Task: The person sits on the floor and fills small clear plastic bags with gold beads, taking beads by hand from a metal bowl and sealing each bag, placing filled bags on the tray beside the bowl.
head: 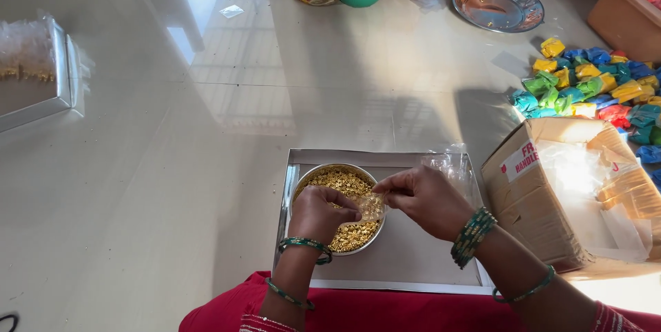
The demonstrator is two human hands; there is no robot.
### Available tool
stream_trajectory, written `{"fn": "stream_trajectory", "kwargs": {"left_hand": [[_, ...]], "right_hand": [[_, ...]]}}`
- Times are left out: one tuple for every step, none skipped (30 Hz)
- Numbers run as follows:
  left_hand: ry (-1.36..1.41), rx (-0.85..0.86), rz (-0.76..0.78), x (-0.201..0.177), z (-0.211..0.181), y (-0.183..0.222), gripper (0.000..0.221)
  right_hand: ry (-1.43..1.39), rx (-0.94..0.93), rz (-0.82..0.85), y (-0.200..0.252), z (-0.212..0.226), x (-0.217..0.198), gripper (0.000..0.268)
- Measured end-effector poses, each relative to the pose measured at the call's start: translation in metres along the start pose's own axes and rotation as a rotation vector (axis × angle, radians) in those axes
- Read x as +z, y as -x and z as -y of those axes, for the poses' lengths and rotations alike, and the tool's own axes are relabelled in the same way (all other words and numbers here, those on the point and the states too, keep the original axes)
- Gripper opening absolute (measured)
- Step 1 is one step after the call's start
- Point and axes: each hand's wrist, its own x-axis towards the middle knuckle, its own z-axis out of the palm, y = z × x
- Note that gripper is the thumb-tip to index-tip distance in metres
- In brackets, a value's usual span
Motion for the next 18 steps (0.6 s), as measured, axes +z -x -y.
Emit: {"fn": "stream_trajectory", "kwargs": {"left_hand": [[0.017,0.012,0.007,0.0,0.001,-0.001,0.011],[0.035,0.024,0.012,0.0,0.002,-0.001,0.01],[0.037,0.022,0.008,0.001,0.005,-0.003,0.01],[0.054,0.043,-0.005,0.002,0.007,-0.006,0.01],[0.07,0.065,-0.019,0.003,0.01,-0.008,0.01],[0.071,0.064,-0.022,0.001,0.009,-0.007,0.01],[0.152,0.013,-0.039,-0.001,0.008,-0.007,0.008],[0.232,-0.038,-0.056,-0.003,0.006,-0.007,0.006],[0.234,-0.039,-0.059,-0.006,0.006,-0.006,0.006],[0.314,-0.063,-0.089,-0.009,0.006,-0.006,0.005],[0.394,-0.087,-0.119,-0.012,0.005,-0.006,0.005],[0.394,-0.087,-0.119,-0.011,0.009,-0.009,0.005],[0.474,-0.096,-0.094,-0.01,0.013,-0.012,0.006],[0.554,-0.105,-0.065,-0.008,0.017,-0.015,0.008],[0.554,-0.105,-0.063,-0.009,0.015,-0.013,0.008],[0.596,-0.114,-0.017,-0.01,0.013,-0.011,0.007],[0.637,-0.124,0.029,-0.012,0.011,-0.009,0.008],[0.637,-0.123,0.028,-0.011,0.014,-0.011,0.008]], "right_hand": [[0.023,-0.003,-0.008,0.002,0.004,-0.001,0.024],[0.046,-0.007,-0.014,0.004,0.007,-0.002,0.024],[0.048,-0.011,-0.009,0.001,0.002,-0.002,0.024],[0.002,-0.023,-0.028,-0.001,-0.004,-0.002,0.023],[-0.044,-0.034,-0.046,-0.003,-0.01,-0.002,0.023],[-0.043,-0.036,-0.043,-0.003,-0.011,-0.009,0.023],[-0.21,-0.056,-0.047,-0.002,-0.013,-0.016,0.023],[-0.377,-0.076,-0.05,-0.001,-0.014,-0.023,0.024],[-0.377,-0.078,-0.046,-0.003,-0.022,-0.028,0.024],[-0.471,-0.013,-0.078,-0.004,-0.03,-0.032,0.025],[-0.565,0.053,-0.11,-0.006,-0.037,-0.036,0.026],[-0.564,0.053,-0.109,-0.008,-0.042,-0.026,0.026],[-0.487,0.138,-0.066,-0.011,-0.047,-0.016,0.027],[-0.408,0.224,-0.025,-0.012,-0.052,-0.006,0.027],[-0.407,0.226,-0.028,-0.017,-0.055,0.011,0.027],[-0.355,0.203,0.003,-0.021,-0.058,0.029,0.028],[-0.303,0.18,0.034,-0.026,-0.061,0.047,0.029],[-0.304,0.179,0.034,-0.031,-0.07,0.06,0.029]]}}
